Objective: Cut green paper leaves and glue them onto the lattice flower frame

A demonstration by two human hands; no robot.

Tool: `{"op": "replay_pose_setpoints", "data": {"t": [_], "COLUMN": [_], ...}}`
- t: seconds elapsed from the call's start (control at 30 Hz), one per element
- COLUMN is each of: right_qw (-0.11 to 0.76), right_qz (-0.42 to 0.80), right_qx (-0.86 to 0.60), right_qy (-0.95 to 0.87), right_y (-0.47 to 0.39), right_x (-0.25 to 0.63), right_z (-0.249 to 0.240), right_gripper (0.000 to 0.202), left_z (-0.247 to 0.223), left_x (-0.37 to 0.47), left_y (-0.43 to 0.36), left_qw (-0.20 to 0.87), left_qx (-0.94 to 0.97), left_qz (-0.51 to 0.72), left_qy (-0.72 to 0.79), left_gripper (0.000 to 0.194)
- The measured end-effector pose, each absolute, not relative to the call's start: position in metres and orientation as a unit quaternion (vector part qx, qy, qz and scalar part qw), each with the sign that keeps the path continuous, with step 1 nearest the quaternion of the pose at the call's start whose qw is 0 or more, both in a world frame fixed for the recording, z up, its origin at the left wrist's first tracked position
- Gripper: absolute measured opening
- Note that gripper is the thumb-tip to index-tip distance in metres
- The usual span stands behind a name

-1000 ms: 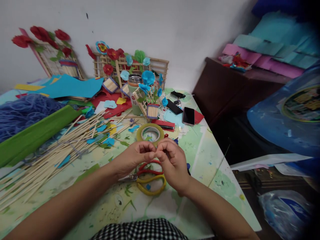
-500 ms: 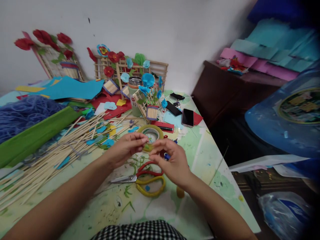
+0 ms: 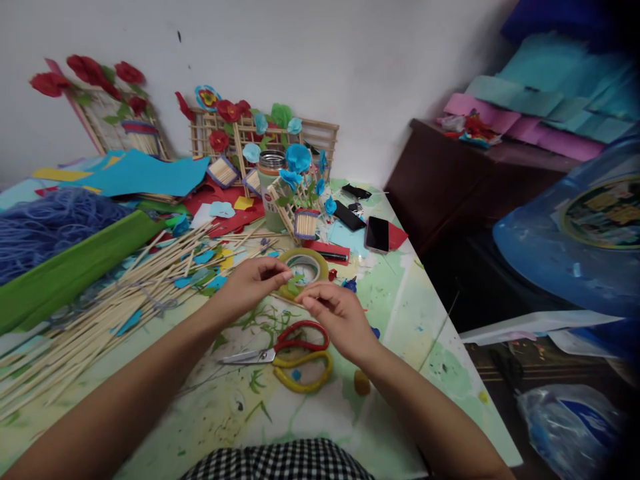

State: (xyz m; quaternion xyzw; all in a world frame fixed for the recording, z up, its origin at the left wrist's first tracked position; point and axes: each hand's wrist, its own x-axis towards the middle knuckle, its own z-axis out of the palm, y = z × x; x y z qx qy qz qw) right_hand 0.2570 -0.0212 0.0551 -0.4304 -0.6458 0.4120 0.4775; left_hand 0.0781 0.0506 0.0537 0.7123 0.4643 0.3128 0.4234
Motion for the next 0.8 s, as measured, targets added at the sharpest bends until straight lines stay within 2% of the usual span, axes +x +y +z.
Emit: {"op": "replay_pose_setpoints", "data": {"t": [0.1, 0.23, 0.5, 0.8], "right_qw": [0.508, 0.517, 0.532, 0.480], "right_qz": [0.493, 0.519, 0.450, 0.349], "right_qx": [-0.424, -0.432, -0.422, -0.432], "right_qy": [-0.565, -0.526, -0.580, -0.679], "right_y": [-0.018, -0.017, -0.017, -0.022], "right_x": [0.260, 0.261, 0.261, 0.257], "right_z": [0.051, 0.048, 0.048, 0.044], "right_gripper": [0.016, 0.018, 0.018, 0.029], "left_z": [0.064, 0.071, 0.070, 0.059], "left_x": [0.080, 0.079, 0.079, 0.079], "left_y": [0.039, 0.032, 0.024, 0.020], "left_qw": [0.448, 0.364, 0.197, -0.007], "left_qx": [0.708, 0.768, 0.849, 0.884], "left_qz": [0.315, 0.311, 0.325, 0.309], "left_qy": [0.446, 0.426, 0.368, 0.351], "left_gripper": [0.031, 0.027, 0.022, 0.021]}}
